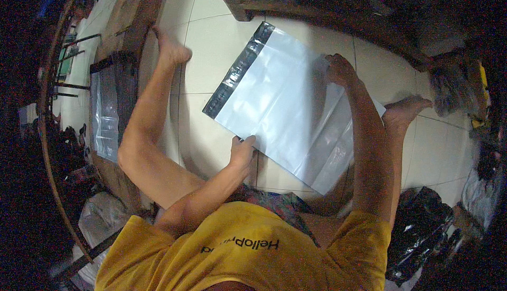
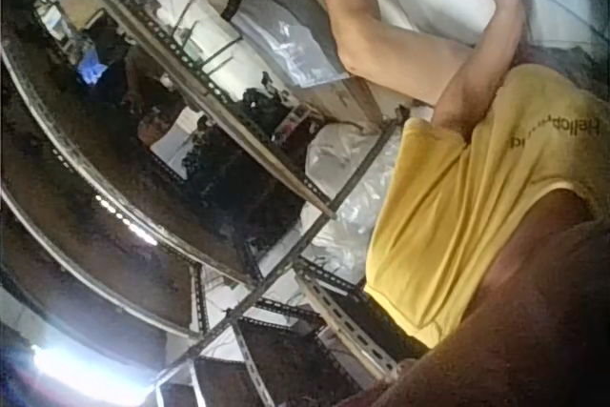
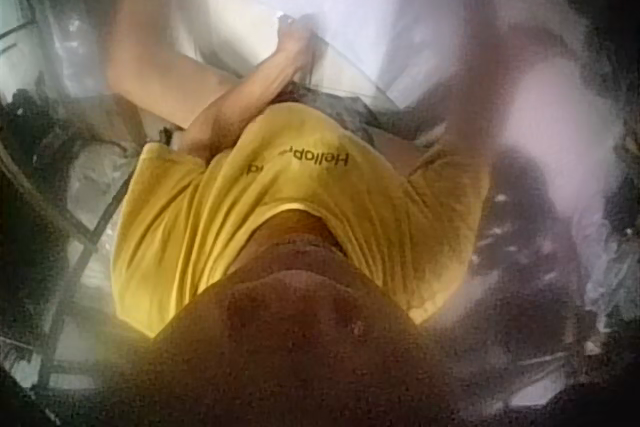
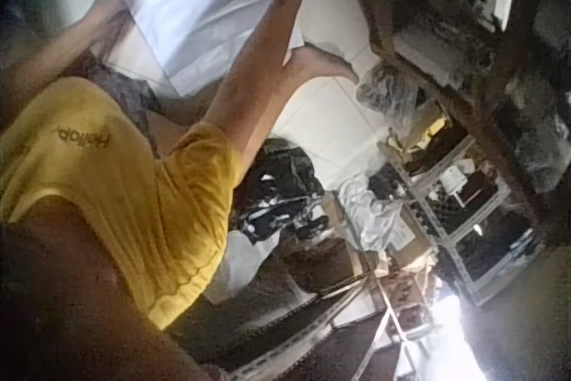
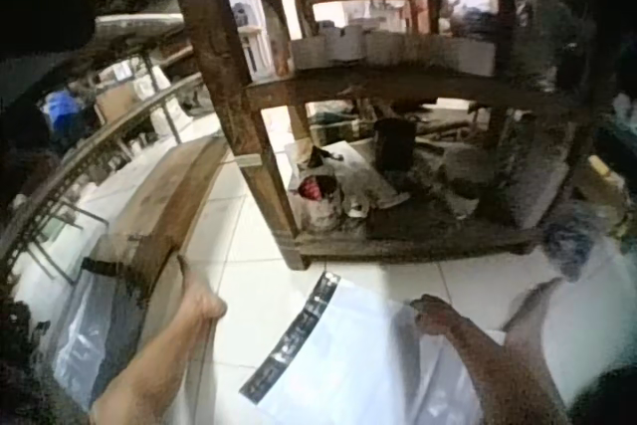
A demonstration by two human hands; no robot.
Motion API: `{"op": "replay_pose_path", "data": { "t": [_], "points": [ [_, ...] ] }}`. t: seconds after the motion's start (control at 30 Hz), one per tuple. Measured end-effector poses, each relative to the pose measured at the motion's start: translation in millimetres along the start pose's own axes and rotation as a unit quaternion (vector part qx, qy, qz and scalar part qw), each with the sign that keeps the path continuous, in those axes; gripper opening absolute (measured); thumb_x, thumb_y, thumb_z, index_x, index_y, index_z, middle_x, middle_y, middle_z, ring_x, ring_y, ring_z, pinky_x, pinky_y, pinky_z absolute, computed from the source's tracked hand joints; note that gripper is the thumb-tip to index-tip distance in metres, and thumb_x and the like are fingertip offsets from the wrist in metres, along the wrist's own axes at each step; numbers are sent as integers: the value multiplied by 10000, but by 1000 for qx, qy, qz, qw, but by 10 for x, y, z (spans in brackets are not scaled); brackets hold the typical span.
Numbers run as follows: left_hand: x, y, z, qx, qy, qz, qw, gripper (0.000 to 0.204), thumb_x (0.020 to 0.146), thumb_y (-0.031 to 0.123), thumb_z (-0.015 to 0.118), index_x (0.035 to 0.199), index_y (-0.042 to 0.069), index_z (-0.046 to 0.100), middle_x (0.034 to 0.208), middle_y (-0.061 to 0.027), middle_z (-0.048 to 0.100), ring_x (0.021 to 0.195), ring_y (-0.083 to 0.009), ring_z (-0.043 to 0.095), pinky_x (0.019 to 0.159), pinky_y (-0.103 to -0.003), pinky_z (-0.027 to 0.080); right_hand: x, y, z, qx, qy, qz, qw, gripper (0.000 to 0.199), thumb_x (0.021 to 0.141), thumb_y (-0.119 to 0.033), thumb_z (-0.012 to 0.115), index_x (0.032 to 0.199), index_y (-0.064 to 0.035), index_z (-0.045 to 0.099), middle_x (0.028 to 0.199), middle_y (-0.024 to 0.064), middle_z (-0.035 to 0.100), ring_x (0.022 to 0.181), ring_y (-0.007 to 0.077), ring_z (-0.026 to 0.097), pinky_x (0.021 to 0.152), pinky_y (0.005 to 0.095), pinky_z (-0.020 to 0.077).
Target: The person sits on the floor and repeatedly folds white poly mailers, then places them into a black plastic bag. The person handles the mailers one at a time, folding them in half and then rolling them before inserting them into the bag.
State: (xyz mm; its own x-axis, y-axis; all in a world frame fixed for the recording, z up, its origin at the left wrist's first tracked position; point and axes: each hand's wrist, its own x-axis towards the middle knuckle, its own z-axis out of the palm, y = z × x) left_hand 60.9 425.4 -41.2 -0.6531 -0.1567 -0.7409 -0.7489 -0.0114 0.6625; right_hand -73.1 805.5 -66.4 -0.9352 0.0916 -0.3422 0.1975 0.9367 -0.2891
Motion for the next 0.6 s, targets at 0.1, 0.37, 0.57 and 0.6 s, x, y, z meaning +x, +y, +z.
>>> {"op": "replay_pose_path", "data": {
  "t": [0.1,0.37,0.57,0.6],
  "points": [
    [39,-65,47,-9,27,-13,1000,638,854,143,667,1351,-139,382,1295,-281,548,1172,-345,572,999,-420,479,-50,-49,-30,-7,-16,-13,1000,590,793,-189,684,1351,-35,567,1187,217,638,1169,380,608,1018,480,500],
    [-207,345,214,117,67,-33,990,713,839,238,701,1376,-138,420,1370,-303,498,1213,-363,557,1010,-425,483,-178,-212,-86,-65,11,-50,997,441,872,-90,536,1299,7,585,1182,264,618,1140,399,599,1027,465,474],
    [-68,255,139,95,43,-70,992,791,836,254,678,1420,-149,329,1422,-319,401,1262,-415,504,1033,-448,463,-103,-76,124,-22,56,-43,997,445,897,-105,528,1319,33,554,1208,262,600,1160,404,582,1047,465,460],
    [-22,213,101,77,27,-75,994,820,824,258,676,1429,-154,306,1448,-332,351,1282,-443,481,1050,-459,452,-103,-101,110,-22,56,-38,997,447,900,-117,534,1321,33,552,1212,258,600,1163,405,578,1049,469,457]
  ]
}}
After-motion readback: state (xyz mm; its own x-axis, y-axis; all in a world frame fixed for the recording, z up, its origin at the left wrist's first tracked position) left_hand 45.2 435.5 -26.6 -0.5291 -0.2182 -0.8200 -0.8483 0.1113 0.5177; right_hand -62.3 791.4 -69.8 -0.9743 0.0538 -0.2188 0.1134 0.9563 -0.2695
